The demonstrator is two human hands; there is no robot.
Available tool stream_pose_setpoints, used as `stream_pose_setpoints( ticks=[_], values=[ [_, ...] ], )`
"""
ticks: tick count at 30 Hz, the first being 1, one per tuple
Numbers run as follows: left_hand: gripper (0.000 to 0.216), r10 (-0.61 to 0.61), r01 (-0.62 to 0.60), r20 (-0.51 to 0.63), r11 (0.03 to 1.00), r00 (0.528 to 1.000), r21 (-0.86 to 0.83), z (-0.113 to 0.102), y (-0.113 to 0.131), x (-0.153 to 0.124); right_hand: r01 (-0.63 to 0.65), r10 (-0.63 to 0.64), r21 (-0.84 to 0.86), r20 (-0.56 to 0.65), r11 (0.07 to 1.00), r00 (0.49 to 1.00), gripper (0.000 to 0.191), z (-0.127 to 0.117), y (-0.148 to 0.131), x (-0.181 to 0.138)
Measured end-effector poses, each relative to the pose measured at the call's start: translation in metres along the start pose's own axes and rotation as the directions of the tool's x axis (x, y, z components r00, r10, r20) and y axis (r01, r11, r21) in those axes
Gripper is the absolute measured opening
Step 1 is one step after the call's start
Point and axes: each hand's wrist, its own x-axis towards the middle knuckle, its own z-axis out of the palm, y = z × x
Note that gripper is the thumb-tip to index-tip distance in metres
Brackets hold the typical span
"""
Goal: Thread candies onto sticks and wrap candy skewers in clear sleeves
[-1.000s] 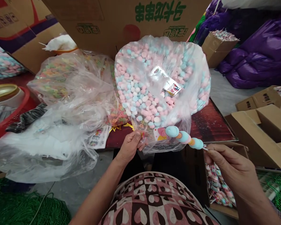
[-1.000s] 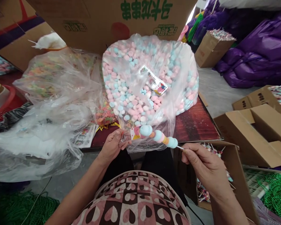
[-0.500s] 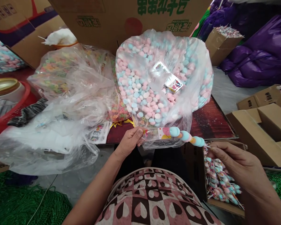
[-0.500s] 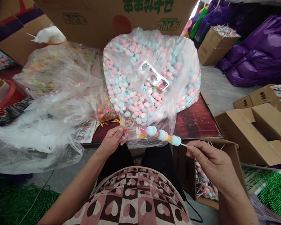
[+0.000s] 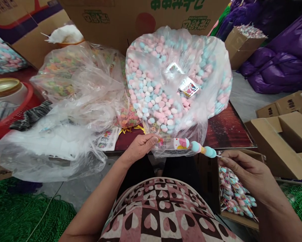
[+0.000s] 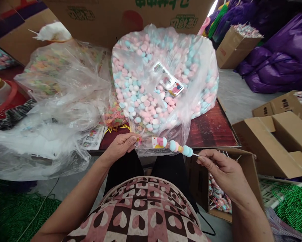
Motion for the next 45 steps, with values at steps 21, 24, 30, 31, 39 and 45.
stream_pose_setpoints(
  ticks=[21, 24, 30, 31, 39, 45],
  values=[
    [0.028, -0.016, 0.005, -0.054, 0.981, 0.998, -0.192, 0.01, 0.022, 0.004, 0.097, -0.102, 0.074, 0.056, 0.992, 0.993, 0.024, 0.033, 0.002, -0.001],
    [0.027, -0.046, 0.028, -0.075, 0.974, 0.996, -0.227, 0.012, 0.023, 0.005, 0.102, -0.107, 0.061, 0.074, 0.993, 0.992, 0.024, 0.037, 0.004, -0.001],
    [0.062, -0.094, 0.039, -0.072, 0.834, 0.993, -0.551, 0.013, 0.029, 0.006, 0.07, -0.079, 0.17, 0.044, 0.983, 0.996, 0.022, 0.05, 0.002, -0.003],
    [0.071, -0.076, 0.021, -0.066, 0.798, 0.995, -0.602, 0.014, 0.031, 0.006, 0.06, -0.068, 0.207, 0.032, 0.976, 0.997, 0.022, 0.053, 0.001, -0.004],
    [0.085, -0.035, -0.043, -0.091, 0.678, 0.995, -0.734, 0.037, 0.041, -0.005, -0.006, 0.007, 0.43, 0.0, 0.903, 1.0, 0.022, 0.078, -0.006, -0.001],
    [0.037, -0.053, -0.088, -0.159, 0.646, 0.986, -0.758, 0.065, 0.042, 0.005, -0.061, 0.04, 0.442, 0.057, 0.895, 0.998, 0.024, 0.089, -0.012, -0.007]
  ],
)
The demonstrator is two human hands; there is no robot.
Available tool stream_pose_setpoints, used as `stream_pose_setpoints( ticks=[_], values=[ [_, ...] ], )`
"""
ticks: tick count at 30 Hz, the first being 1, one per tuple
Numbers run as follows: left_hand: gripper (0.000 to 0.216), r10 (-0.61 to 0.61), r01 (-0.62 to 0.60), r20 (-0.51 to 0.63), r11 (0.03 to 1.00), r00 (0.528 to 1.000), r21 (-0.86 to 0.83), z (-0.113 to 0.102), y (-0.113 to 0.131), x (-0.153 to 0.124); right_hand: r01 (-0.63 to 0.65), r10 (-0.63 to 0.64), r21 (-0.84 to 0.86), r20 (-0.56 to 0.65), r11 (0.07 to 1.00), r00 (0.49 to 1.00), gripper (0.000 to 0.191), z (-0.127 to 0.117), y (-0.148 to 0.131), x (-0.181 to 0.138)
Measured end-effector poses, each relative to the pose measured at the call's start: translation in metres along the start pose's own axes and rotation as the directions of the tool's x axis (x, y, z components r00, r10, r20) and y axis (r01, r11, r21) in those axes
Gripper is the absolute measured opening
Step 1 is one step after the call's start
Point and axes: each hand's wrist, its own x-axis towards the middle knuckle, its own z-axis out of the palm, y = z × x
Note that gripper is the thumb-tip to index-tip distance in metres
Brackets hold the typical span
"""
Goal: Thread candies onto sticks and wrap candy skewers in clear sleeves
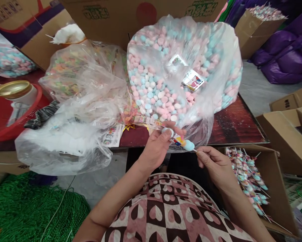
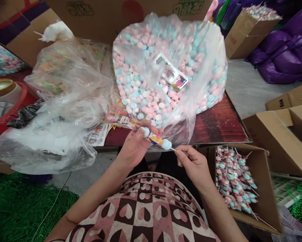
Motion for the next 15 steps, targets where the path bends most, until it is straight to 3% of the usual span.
stream_pose_setpoints(
  ticks=[3, 6, 11, 15],
  values=[
    [0.024, 0.019, -0.019, 0.0, 1.0, 1.0, -0.02, 0.006, -0.013, 0.001, -0.011, 0.011, 0.029, 0.008, 1.0, 1.0, 0.024, 0.012, 0.001, -0.004],
    [0.025, -0.008, 0.008, -0.001, 1.0, 1.0, -0.028, 0.007, -0.018, -0.001, -0.005, 0.004, 0.055, 0.024, 0.998, 1.0, 0.023, 0.021, 0.003, -0.006],
    [0.025, 0.029, -0.033, -0.075, 0.998, 0.997, -0.05, 0.001, -0.015, 0.002, 0.002, -0.006, 0.027, 0.154, 1.0, 0.988, 0.028, 0.021, 0.004, -0.005],
    [0.024, -0.016, 0.016, -0.027, 1.0, 0.999, 0.012, 0.0, -0.022, 0.0, 0.028, -0.024, -0.028, 0.152, 0.999, 0.988, 0.026, 0.024, 0.0, -0.005]
  ],
)
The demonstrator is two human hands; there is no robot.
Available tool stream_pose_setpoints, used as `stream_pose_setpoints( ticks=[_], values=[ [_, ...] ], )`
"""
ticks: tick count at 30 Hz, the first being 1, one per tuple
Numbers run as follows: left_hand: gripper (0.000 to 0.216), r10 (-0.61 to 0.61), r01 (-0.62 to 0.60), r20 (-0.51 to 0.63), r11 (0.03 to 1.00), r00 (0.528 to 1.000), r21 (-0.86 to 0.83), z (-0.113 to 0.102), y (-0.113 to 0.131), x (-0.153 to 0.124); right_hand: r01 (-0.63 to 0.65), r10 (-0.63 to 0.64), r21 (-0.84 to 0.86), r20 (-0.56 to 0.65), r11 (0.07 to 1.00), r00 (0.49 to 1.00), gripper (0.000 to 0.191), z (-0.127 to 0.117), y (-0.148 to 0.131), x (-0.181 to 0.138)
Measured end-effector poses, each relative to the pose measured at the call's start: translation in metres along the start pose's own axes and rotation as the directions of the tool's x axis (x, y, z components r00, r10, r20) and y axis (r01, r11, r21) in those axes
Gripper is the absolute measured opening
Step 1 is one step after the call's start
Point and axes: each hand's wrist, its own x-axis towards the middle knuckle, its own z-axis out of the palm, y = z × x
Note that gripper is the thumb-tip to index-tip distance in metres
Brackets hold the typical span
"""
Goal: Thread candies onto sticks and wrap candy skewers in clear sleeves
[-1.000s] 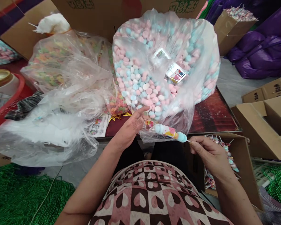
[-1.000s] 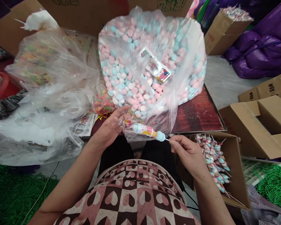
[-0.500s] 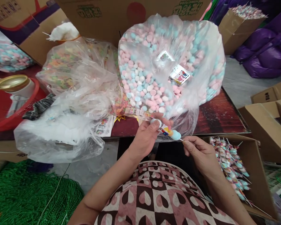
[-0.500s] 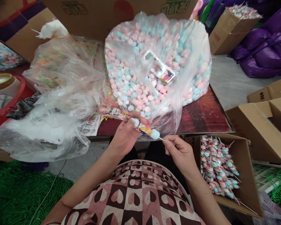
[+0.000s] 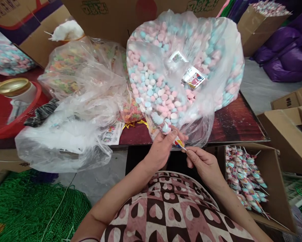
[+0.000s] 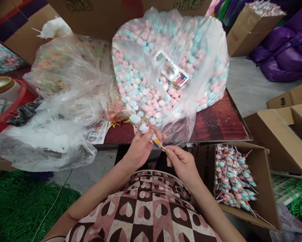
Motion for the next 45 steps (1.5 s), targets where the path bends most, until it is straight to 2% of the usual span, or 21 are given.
stream_pose_setpoints(
  ticks=[3, 7, 12, 18, 24, 27, 30, 31, 35, 39, 43, 45],
  values=[
    [0.03, -0.077, 0.077, 0.012, 0.997, 0.997, 0.027, -0.002, -0.003, -0.003, -0.001, 0.001, -0.002, 0.026, 1.0, 1.0, 0.03, 0.007, -0.005, 0.0],
    [0.049, -0.069, 0.07, 0.033, 0.998, 0.997, -0.008, -0.008, 0.006, -0.003, -0.016, 0.015, 0.023, 0.03, 1.0, 0.999, 0.03, 0.011, -0.005, 0.0],
    [0.034, -0.093, 0.088, 0.076, 0.994, 0.993, 0.07, -0.013, 0.003, -0.003, -0.048, 0.045, 0.027, 0.099, 0.998, 0.994, 0.032, 0.014, -0.005, -0.001],
    [0.03, -0.036, 0.005, 0.128, 0.972, 0.991, 0.237, -0.015, 0.001, -0.003, 0.001, -0.005, 0.147, 0.029, 0.989, 1.0, 0.028, 0.011, -0.002, 0.005],
    [0.039, -0.023, -0.018, 0.071, 0.854, 0.997, 0.52, -0.016, 0.006, 0.0, 0.023, -0.029, 0.165, 0.032, 0.986, 0.999, 0.024, 0.011, -0.001, 0.006],
    [0.038, -0.028, -0.02, 0.065, 0.77, 0.997, 0.638, -0.017, 0.006, -0.001, 0.072, -0.068, 0.089, -0.05, 0.993, 0.996, 0.022, 0.011, -0.005, 0.005],
    [0.034, -0.029, -0.032, 0.073, 0.698, 0.997, 0.715, -0.017, 0.004, -0.004, 0.117, -0.119, -0.031, -0.082, 0.993, 0.989, 0.037, 0.012, -0.011, 0.005],
    [0.034, -0.028, -0.039, 0.079, 0.685, 0.996, 0.727, -0.017, 0.002, -0.005, 0.131, -0.135, -0.062, -0.07, 0.989, 0.988, 0.037, 0.014, -0.013, 0.005],
    [0.036, -0.076, -0.019, 0.102, 0.705, 0.992, 0.709, -0.018, -0.004, -0.006, 0.19, -0.193, -0.114, -0.015, 0.975, 0.981, 0.027, 0.021, -0.017, 0.006],
    [0.039, -0.083, 0.032, 0.05, 0.773, 0.995, 0.634, -0.02, -0.001, -0.005, 0.19, -0.2, -0.1, -0.105, 0.977, 0.974, 0.027, 0.023, -0.016, 0.006],
    [0.041, -0.042, 0.032, 0.025, 0.946, 0.999, 0.322, -0.017, 0.006, -0.002, 0.165, -0.175, -0.084, -0.123, 0.983, 0.977, 0.031, 0.024, -0.011, 0.005],
    [0.045, -0.074, 0.068, 0.027, 0.985, 0.997, 0.161, -0.013, 0.007, -0.001, 0.158, -0.167, -0.084, -0.111, 0.984, 0.98, 0.031, 0.025, -0.009, 0.004]
  ],
)
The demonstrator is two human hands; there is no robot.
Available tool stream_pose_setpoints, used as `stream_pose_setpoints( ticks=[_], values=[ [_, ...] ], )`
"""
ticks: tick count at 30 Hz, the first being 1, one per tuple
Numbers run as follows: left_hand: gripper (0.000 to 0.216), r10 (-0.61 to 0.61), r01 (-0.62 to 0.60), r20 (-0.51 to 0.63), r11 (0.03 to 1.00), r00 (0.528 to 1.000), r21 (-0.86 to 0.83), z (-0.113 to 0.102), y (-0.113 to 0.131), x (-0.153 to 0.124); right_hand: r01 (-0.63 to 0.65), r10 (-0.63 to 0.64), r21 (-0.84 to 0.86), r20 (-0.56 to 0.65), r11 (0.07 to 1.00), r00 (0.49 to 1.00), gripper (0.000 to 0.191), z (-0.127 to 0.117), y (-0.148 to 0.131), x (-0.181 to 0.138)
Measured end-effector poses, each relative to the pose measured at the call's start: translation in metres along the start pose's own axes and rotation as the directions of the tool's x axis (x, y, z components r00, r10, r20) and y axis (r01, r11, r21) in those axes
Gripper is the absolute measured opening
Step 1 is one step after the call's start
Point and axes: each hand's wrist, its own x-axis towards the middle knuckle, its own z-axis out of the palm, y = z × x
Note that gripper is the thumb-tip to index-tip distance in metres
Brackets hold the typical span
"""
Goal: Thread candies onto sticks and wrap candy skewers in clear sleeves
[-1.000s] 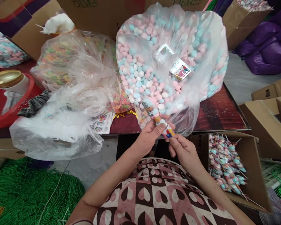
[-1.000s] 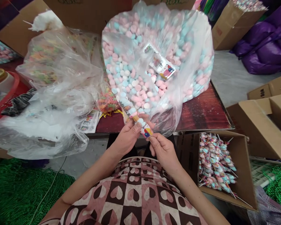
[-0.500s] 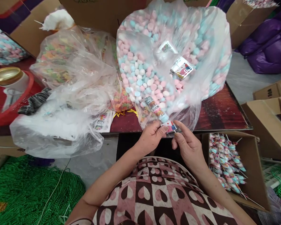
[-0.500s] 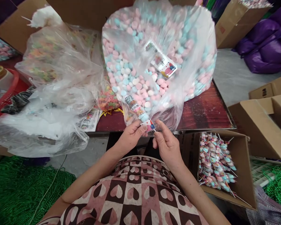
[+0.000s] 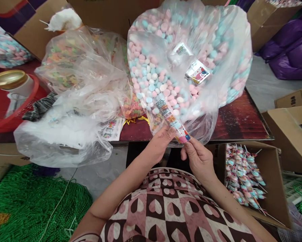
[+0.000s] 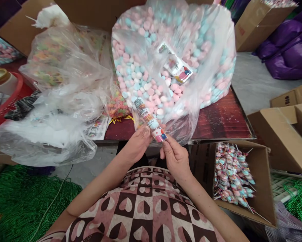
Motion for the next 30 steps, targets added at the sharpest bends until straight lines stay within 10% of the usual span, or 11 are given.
stream_pose_setpoints(
  ticks=[15, 19, 25, 27, 30],
  values=[
    [0.038, -0.141, 0.15, 0.102, 0.984, 0.985, -0.093, 0.003, -0.003, -0.004, -0.049, 0.066, -0.057, 0.355, 0.997, 0.933, 0.042, -0.015, -0.007, 0.015],
    [0.038, -0.124, 0.143, 0.155, 0.982, 0.98, -0.124, -0.002, 0.007, -0.01, -0.084, 0.076, 0.038, 0.18, 0.996, 0.981, 0.028, -0.04, -0.007, 0.032],
    [0.048, -0.309, 0.447, 0.57, 0.887, 0.761, -0.117, 0.006, -0.002, -0.017, -0.296, 0.145, 0.336, 0.409, 0.894, 0.901, 0.059, -0.028, -0.03, 0.041],
    [0.049, -0.296, 0.378, 0.534, 0.925, 0.792, -0.048, 0.005, -0.004, -0.017, -0.272, 0.142, 0.329, 0.368, 0.904, 0.919, 0.051, -0.014, -0.034, 0.041],
    [0.039, -0.138, 0.07, 0.21, 0.951, 0.968, 0.303, -0.003, -0.002, -0.016, -0.115, 0.062, 0.323, 0.17, 0.94, 0.984, 0.037, 0.008, -0.033, 0.043]
  ],
)
